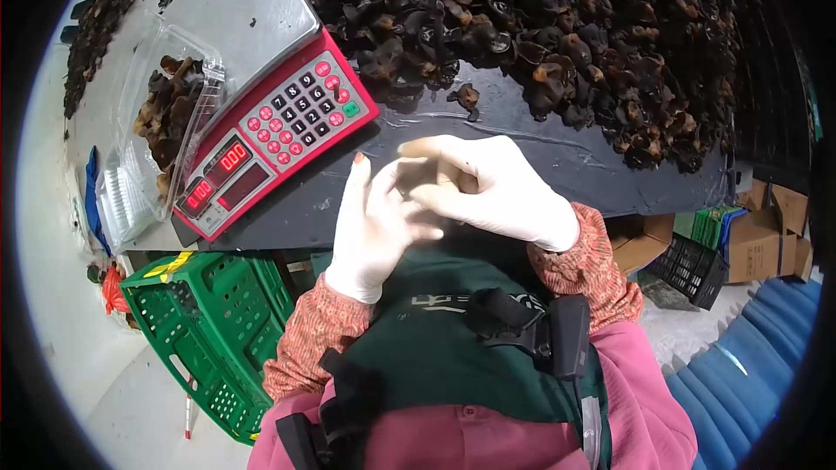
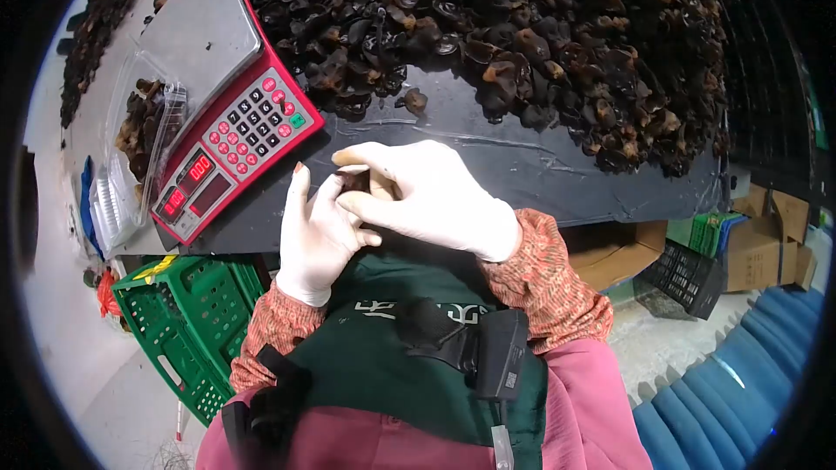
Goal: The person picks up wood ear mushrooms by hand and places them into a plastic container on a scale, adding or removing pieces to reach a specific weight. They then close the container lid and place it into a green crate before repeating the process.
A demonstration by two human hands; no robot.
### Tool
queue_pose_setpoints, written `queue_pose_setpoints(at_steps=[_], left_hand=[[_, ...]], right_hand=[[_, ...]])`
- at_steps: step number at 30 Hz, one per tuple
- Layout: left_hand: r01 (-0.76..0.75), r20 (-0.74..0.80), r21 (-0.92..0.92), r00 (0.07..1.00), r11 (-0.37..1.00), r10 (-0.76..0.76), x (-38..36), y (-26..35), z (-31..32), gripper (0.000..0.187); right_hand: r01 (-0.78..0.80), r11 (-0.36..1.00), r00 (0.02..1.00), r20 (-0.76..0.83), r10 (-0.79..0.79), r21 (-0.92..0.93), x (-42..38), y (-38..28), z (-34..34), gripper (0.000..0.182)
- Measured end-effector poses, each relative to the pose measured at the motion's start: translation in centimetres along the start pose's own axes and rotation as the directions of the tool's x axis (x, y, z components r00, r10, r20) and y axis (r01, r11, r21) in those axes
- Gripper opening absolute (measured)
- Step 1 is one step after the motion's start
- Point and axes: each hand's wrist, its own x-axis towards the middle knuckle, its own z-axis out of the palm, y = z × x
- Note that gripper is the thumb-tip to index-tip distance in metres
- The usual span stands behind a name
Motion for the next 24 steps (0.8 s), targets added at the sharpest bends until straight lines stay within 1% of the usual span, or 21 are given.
queue_pose_setpoints(at_steps=[1, 2, 3, 4, 6, 9, 10, 12, 13, 14, 16, 17, 18, 19, 20, 22, 24], left_hand=[[0.005, 0.005, -0.019, 1.0, 1.0, -0.005, 0.0, 0.0, -0.4, 0.064], [0.009, 0.009, -0.039, 1.0, 0.999, -0.009, 0.0, 0.0, -0.5, 0.062], [0.02, -0.02, 0.013, 1.0, 1.0, -0.019, 0.0, 0.3, -0.4, 0.055], [-0.005, -0.005, 0.077, 1.0, 0.997, 0.005, 0.0, 0.2, -1.0, 0.051], [-0.023, 0.018, 0.088, 1.0, 0.996, 0.022, -0.1, 0.1, -2.0, 0.048], [-0.072, 0.008, 0.142, 0.997, 0.987, 0.072, -0.8, 0.1, -1.7, 0.055], [-0.074, 0.005, 0.091, 0.997, 0.993, 0.074, -1.0, 0.3, -1.2, 0.057], [-0.07, -0.003, -0.012, 0.998, 0.997, 0.07, -1.5, 0.6, -0.3, 0.062], [-0.047, 0.098, -0.178, 0.993, 0.983, 0.066, -1.3, 0.5, -1.7, 0.068], [-0.033, 0.013, -0.217, 0.999, 0.976, 0.036, -1.4, 0.6, -1.0, 0.064], [-0.047, -0.047, -0.164, 0.998, 0.985, 0.04, -1.7, 0.8, -1.0, 0.056], [-0.036, -0.028, -0.088, 0.999, 0.995, 0.033, -1.5, 0.8, -1.6, 0.049], [-0.027, -0.011, -0.01, 1.0, 1.0, 0.027, -1.4, 0.6, -2.1, 0.043], [-0.079, -0.011, 0.031, 0.997, 0.996, 0.079, -1.6, 0.4, -1.5, 0.035], [-0.083, -0.041, 0.031, 0.996, 0.996, 0.084, -1.6, 0.2, -1.5, 0.037], [-0.087, -0.103, 0.032, 0.991, 0.996, 0.09, -1.5, -0.1, -1.6, 0.042], [-0.078, -0.129, 0.04, 0.988, 0.996, 0.083, -1.7, -0.1, -1.1, 0.04]], right_hand=[[0.11, 0.991, 0.98, -0.156, -0.121, -0.076, 0.5, 0.8, 0.4, 0.034], [0.206, 0.964, 0.923, -0.295, -0.248, -0.168, 1.5, 1.7, 1.0, 0.034], [0.21, 0.933, 0.87, -0.379, -0.314, -0.292, 2.6, 2.0, 0.9, 0.032], [0.166, 0.88, 0.798, -0.463, -0.385, -0.446, 4.1, 2.8, 1.3, 0.027], [0.053, 0.765, 0.802, -0.429, -0.416, -0.642, 6.3, 4.0, 2.0, 0.022], [0.111, 0.679, 0.766, -0.373, -0.523, -0.725, 6.9, 4.1, 2.5, 0.016], [0.097, 0.729, 0.799, -0.384, -0.463, -0.677, 5.8, 2.8, 2.5, 0.013], [0.234, 0.843, 0.846, -0.326, -0.422, -0.484, 3.5, 1.5, 2.8, 0.015], [0.291, 0.851, 0.854, -0.281, -0.437, -0.436, 2.5, 1.0, 3.4, 0.017], [0.309, 0.882, 0.914, -0.146, -0.378, -0.355, 1.3, -0.4, 2.8, 0.02], [0.297, 0.883, 0.898, -0.207, -0.387, -0.362, 0.7, -0.1, 3.0, 0.024], [0.276, 0.84, 0.815, -0.35, -0.463, -0.467, 1.4, 1.2, 2.6, 0.025], [0.234, 0.793, 0.699, -0.469, -0.54, -0.563, 2.6, 2.5, 1.9, 0.027], [0.023, 0.729, 0.683, -0.522, -0.512, -0.684, 3.5, 2.8, 1.1, 0.032], [-0.094, 0.715, 0.684, -0.566, -0.46, -0.693, 4.6, 3.7, 0.8, 0.036], [-0.144, 0.63, 0.644, -0.556, -0.526, -0.763, 7.1, 4.9, 0.9, 0.041], [-0.159, 0.588, 0.637, -0.538, -0.552, -0.793, 8.9, 6.0, 1.6, 0.042]])
